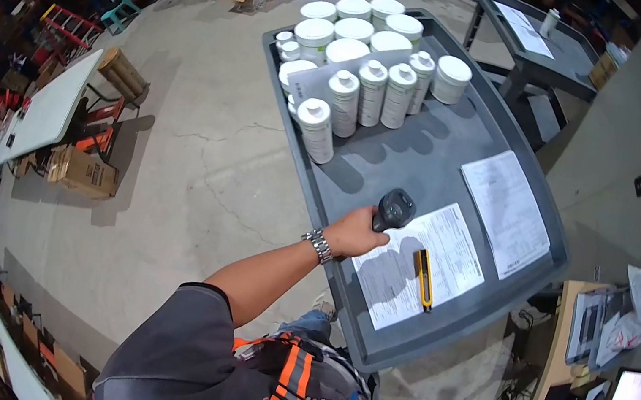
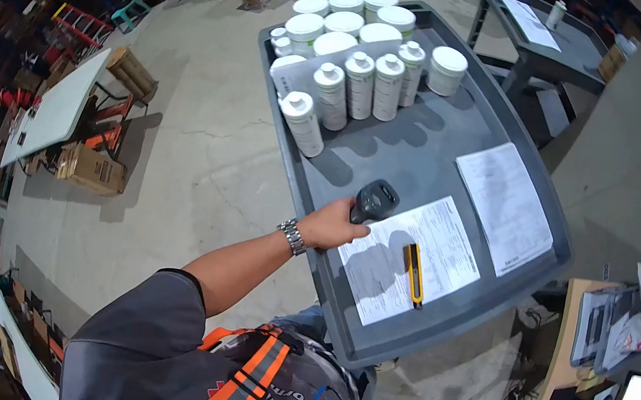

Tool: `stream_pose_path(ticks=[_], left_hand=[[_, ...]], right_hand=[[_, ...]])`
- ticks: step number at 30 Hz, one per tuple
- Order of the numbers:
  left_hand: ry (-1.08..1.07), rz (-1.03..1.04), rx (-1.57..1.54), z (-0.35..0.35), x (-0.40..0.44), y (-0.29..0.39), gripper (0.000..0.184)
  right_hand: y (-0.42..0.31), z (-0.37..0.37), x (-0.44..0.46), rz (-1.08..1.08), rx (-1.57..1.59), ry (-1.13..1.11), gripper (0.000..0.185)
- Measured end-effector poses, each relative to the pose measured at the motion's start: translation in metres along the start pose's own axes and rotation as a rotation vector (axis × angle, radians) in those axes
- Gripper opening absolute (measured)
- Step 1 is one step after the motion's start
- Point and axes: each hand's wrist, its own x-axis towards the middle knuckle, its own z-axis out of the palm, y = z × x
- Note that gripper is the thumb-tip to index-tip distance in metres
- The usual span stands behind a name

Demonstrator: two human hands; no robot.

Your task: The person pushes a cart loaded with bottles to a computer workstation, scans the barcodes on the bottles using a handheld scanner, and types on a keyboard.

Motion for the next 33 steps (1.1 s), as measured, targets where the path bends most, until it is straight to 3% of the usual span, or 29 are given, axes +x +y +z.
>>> stream_pose_path(ticks=[2,4,5,6,8,10,11,15,18,21,26,28,29,30,31,32,33], left_hand=[[0.034,-0.020,-0.057,-0.031,-0.005,0.021,0.048],[0.370,0.092,-0.291,-0.044,0.002,0.021,0.039],[0.435,0.070,-0.485,-0.051,0.001,0.027,0.029],[0.442,0.076,-0.488,-0.062,0.002,0.033,0.029],[0.763,0.211,-0.812,-0.079,0.005,0.038,0.019],[0.793,0.315,-1.170,-0.101,0.002,0.042,0.013],[0.750,0.272,-1.370,-0.111,0.000,0.044,0.009],[0.720,0.201,-1.380,-0.113,0.001,0.025,0.007],[0.707,0.193,-1.382,-0.106,-0.001,0.027,0.006],[0.686,0.177,-1.405,-0.105,0.004,0.028,0.007],[0.733,0.180,-1.516,-0.106,0.014,0.039,0.006],[0.698,0.196,-1.416,-0.106,0.025,0.022,0.015],[0.744,0.306,-1.138,-0.104,0.025,0.011,0.018],[0.644,0.269,-1.243,-0.103,0.017,0.019,0.021],[0.584,0.214,-1.189,-0.099,0.004,0.030,0.023],[0.601,0.290,-0.987,-0.094,0.010,0.025,0.025],[0.575,0.290,-1.091,-0.090,0.019,0.019,0.025]], right_hand=[[-0.012,-0.009,-0.023,-0.021,-0.079,-0.099,0.023],[-0.023,-0.013,-0.034,-0.040,-0.149,-0.185,0.035],[-0.028,-0.012,-0.036,-0.049,-0.182,-0.225,0.042],[-0.040,-0.013,-0.032,-0.058,-0.211,-0.246,0.039],[-0.053,-0.009,-0.014,-0.037,-0.195,-0.254,0.033],[-0.065,-0.001,0.003,0.005,-0.142,-0.231,0.028],[-0.069,0.003,0.009,0.035,-0.105,-0.216,0.026],[-0.069,0.012,0.031,0.151,0.118,-0.181,0.019],[-0.037,0.005,0.059,0.231,0.874,-0.452,0.019],[-0.089,0.007,0.020,0.302,0.247,-0.027,0.018],[-0.096,0.009,0.007,0.345,0.195,-0.035,0.016],[-0.069,0.015,-0.001,0.277,0.240,0.008,0.015],[-0.065,0.018,-0.013,0.188,0.206,-0.011,0.015],[-0.061,0.020,-0.022,0.126,0.183,0.015,0.015],[-0.057,0.027,-0.029,0.159,0.124,0.097,0.020],[-0.070,0.026,-0.035,0.194,-0.103,0.093,0.028],[-0.069,0.028,-0.034,0.276,-0.128,0.126,0.035]])
